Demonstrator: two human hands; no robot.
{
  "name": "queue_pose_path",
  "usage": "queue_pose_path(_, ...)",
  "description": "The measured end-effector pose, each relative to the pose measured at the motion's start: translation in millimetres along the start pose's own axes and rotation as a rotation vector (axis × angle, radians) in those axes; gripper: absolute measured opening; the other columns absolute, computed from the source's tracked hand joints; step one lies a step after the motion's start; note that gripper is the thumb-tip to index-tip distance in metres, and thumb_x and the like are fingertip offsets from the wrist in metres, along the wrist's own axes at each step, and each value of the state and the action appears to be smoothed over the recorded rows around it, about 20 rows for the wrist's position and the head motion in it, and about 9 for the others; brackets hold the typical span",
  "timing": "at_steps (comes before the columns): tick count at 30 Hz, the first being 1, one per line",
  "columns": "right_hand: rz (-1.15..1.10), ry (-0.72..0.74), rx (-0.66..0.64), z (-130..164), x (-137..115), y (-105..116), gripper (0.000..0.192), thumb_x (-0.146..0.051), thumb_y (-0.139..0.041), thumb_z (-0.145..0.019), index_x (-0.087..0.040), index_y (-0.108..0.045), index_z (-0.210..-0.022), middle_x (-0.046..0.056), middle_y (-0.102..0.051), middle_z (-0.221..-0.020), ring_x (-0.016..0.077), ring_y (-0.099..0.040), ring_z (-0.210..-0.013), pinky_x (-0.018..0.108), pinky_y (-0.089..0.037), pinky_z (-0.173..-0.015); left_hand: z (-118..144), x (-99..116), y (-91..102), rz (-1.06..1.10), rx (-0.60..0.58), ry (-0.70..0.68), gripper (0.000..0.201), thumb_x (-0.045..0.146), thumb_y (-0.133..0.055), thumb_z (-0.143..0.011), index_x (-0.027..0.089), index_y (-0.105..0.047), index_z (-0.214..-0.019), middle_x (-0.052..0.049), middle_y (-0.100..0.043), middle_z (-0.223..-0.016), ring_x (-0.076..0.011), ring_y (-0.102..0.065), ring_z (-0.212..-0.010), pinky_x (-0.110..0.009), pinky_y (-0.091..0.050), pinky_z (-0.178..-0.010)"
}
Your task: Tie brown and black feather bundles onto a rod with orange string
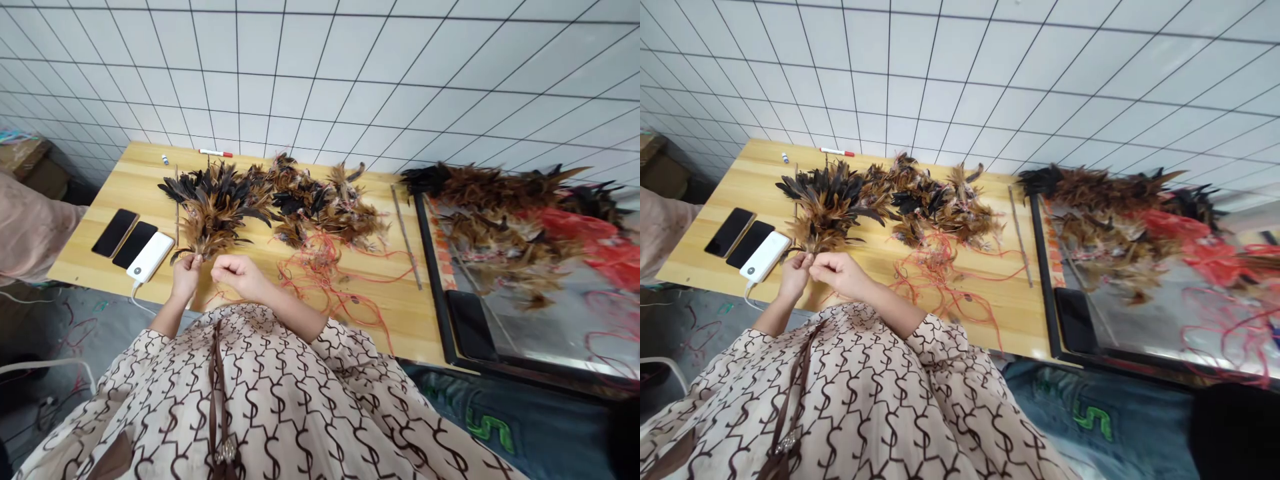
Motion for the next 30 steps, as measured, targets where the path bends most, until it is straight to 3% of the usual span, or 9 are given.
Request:
queue_pose_path(6, 0.196, -0.133, 0.177, -7, 34, 28, 0.018, -0.021, -0.052, -0.082, -0.017, -0.049, -0.065, -0.005, -0.043, -0.061, 0.0096, -0.038, -0.059, 0.024, -0.032, -0.061, 4, 29, 4.8, -0.066, 0.074, -0.112, 0.017, 0.018, -0.057, -0.070, 0.017, -0.056, -0.053, 0.004, -0.045, -0.048, -0.0107, -0.038, -0.050, -0.022, -0.033, -0.054)
queue_pose_path(12, 0.518, -0.217, 0.292, -8, 50, 39, 0.008, -0.013, -0.055, -0.077, -0.017, -0.055, -0.070, -0.001, -0.049, -0.069, 0.0127, -0.043, -0.068, 0.026, -0.036, -0.068, 4, 28, 5.0, -0.145, 0.136, -0.150, 0.007, 0.021, -0.062, -0.066, 0.018, -0.061, -0.060, 0.000, -0.059, -0.058, -0.0152, -0.053, -0.059, -0.025, -0.040, -0.061)
queue_pose_path(15, 0.651, -0.355, 0.254, -7, 63, 38, 0.005, -0.018, -0.056, -0.078, -0.017, -0.058, -0.074, 0.000, -0.052, -0.068, 0.0131, -0.044, -0.065, 0.025, -0.035, -0.063, 6, 31, 1.9, -0.320, 0.150, -0.221, 0.010, 0.026, -0.059, -0.070, 0.018, -0.064, -0.068, -0.002, -0.064, -0.064, -0.0172, -0.057, -0.064, -0.026, -0.042, -0.063)
queue_pose_path(20, 0.731, -0.518, 0.174, -5, 71, 32, 0.018, -0.031, -0.057, -0.078, -0.018, -0.063, -0.067, -0.002, -0.051, -0.057, 0.0117, -0.042, -0.056, 0.023, -0.028, -0.053, 11, 34, -11.8, -0.808, 0.128, -0.281, 0.021, 0.031, -0.052, -0.077, 0.018, -0.068, -0.082, -0.005, -0.068, -0.066, -0.0191, -0.059, -0.062, -0.027, -0.037, -0.056)
queue_pose_path(25, 0.633, -0.481, 0.363, -2, 71, 43, 0.030, -0.043, -0.058, -0.076, -0.019, -0.063, -0.059, -0.004, -0.048, -0.050, 0.0112, -0.044, -0.052, 0.022, -0.028, -0.050, 20, 48, -27.1, -1.014, 0.135, -0.456, 0.023, 0.027, -0.048, -0.080, 0.018, -0.068, -0.086, -0.010, -0.070, -0.075, -0.0207, -0.063, -0.067, -0.028, -0.035, -0.054)
queue_pose_path(30, 0.426, -0.297, 0.543, -3, 79, 59, 0.033, -0.052, -0.065, -0.070, -0.021, -0.068, -0.060, 0.000, -0.061, -0.053, 0.0182, -0.061, -0.066, 0.026, -0.044, -0.062, 31, 57, -38.6, -1.055, 0.143, -0.658, 0.026, 0.027, -0.043, -0.085, 0.017, -0.067, -0.085, -0.010, -0.068, -0.071, -0.0194, -0.061, -0.064, -0.028, -0.035, -0.054)
Point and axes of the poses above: each hand's wrist, its own z-axis away from the middle knuckle, its own y-axis out of the back of the hand, x = y × z, the point moved 10 cm from there along -z, towards the middle knuckle
